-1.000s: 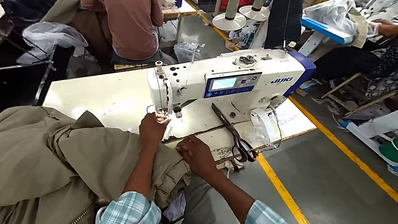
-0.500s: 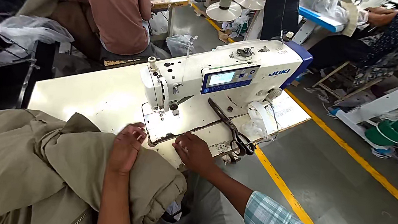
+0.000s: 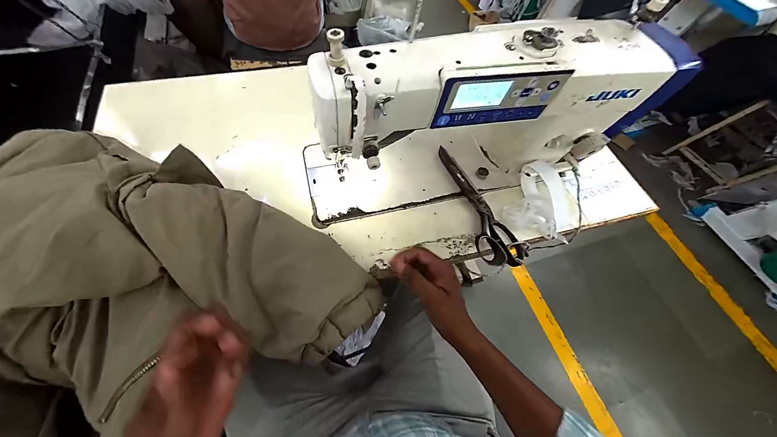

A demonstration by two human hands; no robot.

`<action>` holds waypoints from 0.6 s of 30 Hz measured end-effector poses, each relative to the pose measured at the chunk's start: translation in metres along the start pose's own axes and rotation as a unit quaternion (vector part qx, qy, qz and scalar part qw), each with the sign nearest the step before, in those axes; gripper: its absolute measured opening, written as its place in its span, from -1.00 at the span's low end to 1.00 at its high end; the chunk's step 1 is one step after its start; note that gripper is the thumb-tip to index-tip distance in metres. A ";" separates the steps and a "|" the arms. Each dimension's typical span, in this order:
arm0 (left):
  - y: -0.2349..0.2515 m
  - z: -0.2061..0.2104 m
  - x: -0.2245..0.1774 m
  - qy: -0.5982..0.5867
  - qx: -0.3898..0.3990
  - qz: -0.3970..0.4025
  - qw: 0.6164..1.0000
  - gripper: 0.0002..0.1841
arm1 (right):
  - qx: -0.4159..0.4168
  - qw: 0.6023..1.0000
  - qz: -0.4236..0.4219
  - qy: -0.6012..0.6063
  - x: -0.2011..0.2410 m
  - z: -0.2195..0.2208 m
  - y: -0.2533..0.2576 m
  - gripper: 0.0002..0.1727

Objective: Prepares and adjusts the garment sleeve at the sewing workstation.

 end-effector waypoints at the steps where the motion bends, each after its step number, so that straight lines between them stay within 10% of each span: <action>1: -0.019 0.013 0.003 0.054 0.045 -0.037 0.997 -0.61 | 0.012 1.000 -0.003 -0.003 -0.008 0.002 -0.015 -0.82; 8: -0.049 0.058 0.059 0.462 0.017 0.006 0.887 -0.85 | 0.024 0.977 0.059 -0.201 -0.039 0.038 -0.058 -0.23; 14: -0.007 0.063 0.073 0.702 0.083 0.036 0.706 -0.57 | -0.001 0.971 0.043 -0.234 -0.013 0.045 -0.035 -0.58; 18: -0.009 0.058 0.052 0.735 0.042 0.112 0.667 -0.66 | -0.048 0.964 -0.077 -0.249 0.020 0.042 -0.044 -0.74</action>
Point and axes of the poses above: each hand's wrist, its own y-axis towards the middle knuckle, its own z-axis out of the palm, x = y × z, the point moved 9 cm from there along y, towards the middle knuckle, and after that the axes turned 6 degrees about z, right-handed, at the moved point
